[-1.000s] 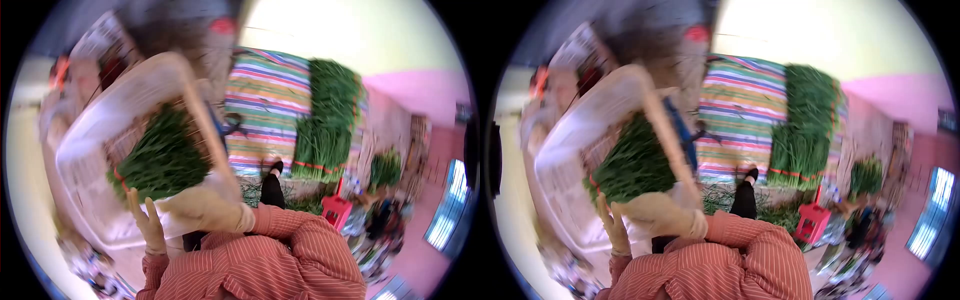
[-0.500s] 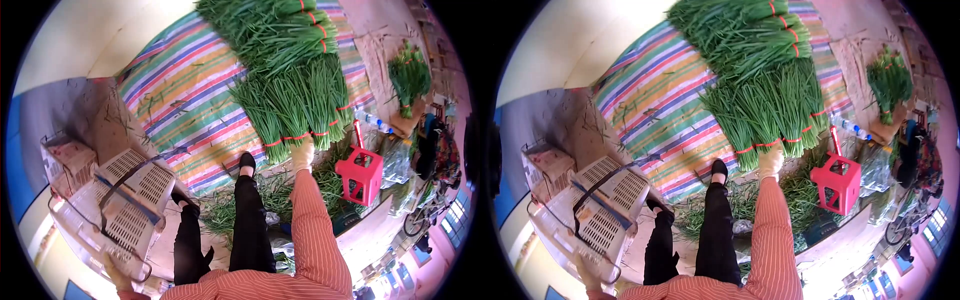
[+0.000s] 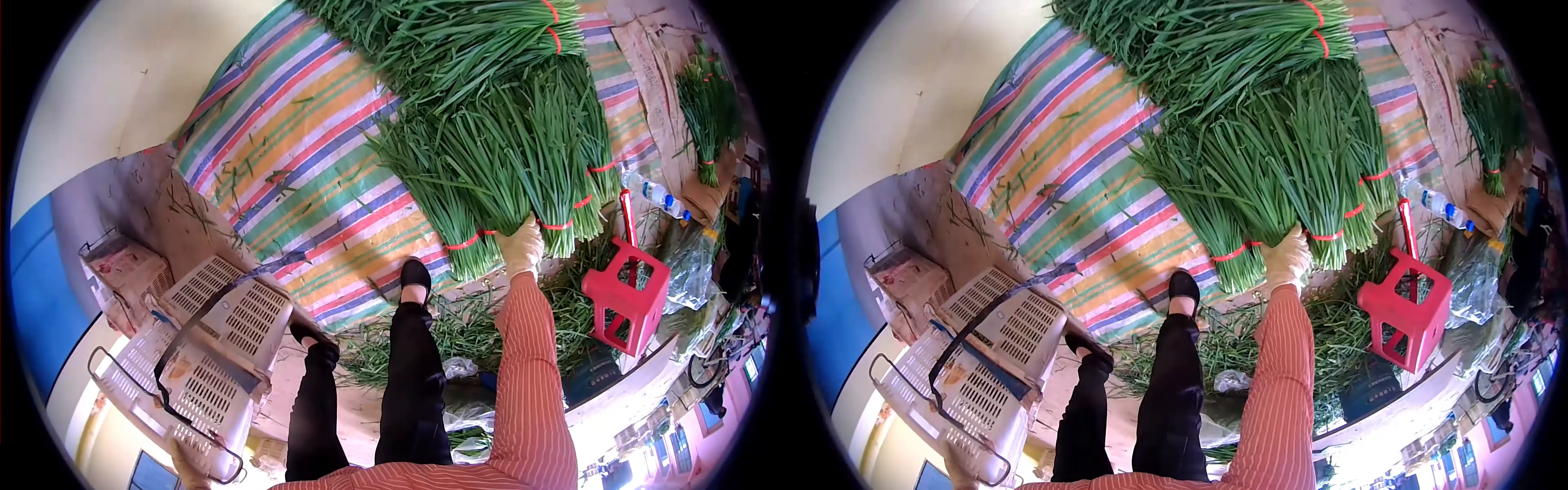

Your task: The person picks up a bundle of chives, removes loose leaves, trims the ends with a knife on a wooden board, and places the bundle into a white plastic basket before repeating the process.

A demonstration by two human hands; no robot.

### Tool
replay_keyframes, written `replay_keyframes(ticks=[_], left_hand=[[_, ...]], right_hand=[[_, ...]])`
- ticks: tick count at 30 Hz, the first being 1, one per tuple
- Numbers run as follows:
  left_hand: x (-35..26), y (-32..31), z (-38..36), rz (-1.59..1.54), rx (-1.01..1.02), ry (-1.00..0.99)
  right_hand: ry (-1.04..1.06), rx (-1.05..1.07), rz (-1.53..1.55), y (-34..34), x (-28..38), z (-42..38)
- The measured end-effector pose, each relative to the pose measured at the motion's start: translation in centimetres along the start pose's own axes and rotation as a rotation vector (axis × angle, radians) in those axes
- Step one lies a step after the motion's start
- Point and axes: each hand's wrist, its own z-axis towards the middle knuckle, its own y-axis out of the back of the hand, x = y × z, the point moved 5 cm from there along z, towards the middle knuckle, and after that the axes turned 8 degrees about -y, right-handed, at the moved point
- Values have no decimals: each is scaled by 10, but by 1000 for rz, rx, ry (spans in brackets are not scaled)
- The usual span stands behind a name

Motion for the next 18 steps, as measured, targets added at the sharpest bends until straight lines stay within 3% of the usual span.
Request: replay_keyframes(ticks=[2, 3, 4, 6, 7, 9, 11, 13, 15, 17, 18], left_hand=[[14, 15, 17, -97, 87, -80], [18, 16, 24, -187, 165, -162], [26, 31, 28, -171, 57, -126], [17, 14, 18, -193, 65, -186], [16, 13, 17, -191, 51, -223], [11, 5, 12, -233, 47, -243], [14, 4, 9, -265, 31, -205], [13, 1, 9, -195, -10, -338], [40, 16, 35, -309, -98, -445], [46, 21, 49, -215, -76, -553], [25, 23, 28, 85, -237, -689]], right_hand=[[-4, 155, -30, 26, 5, -21], [12, 273, 99, 56, 12, -45], [29, 399, 205, 67, 9, -64], [74, 847, 464, 86, 13, -101], [88, 833, 460, 95, 12, -119], [-214, 1407, 1090, 99, 26, -176], [-230, 1709, 1416, 157, 62, -241], [-297, 1926, 1575, 185, 87, -302], [-143, 1883, 1628, 214, 113, -354], [-107, 1940, 1572, 228, 134, -403], [-80, 1917, 1560, 231, 141, -426]])
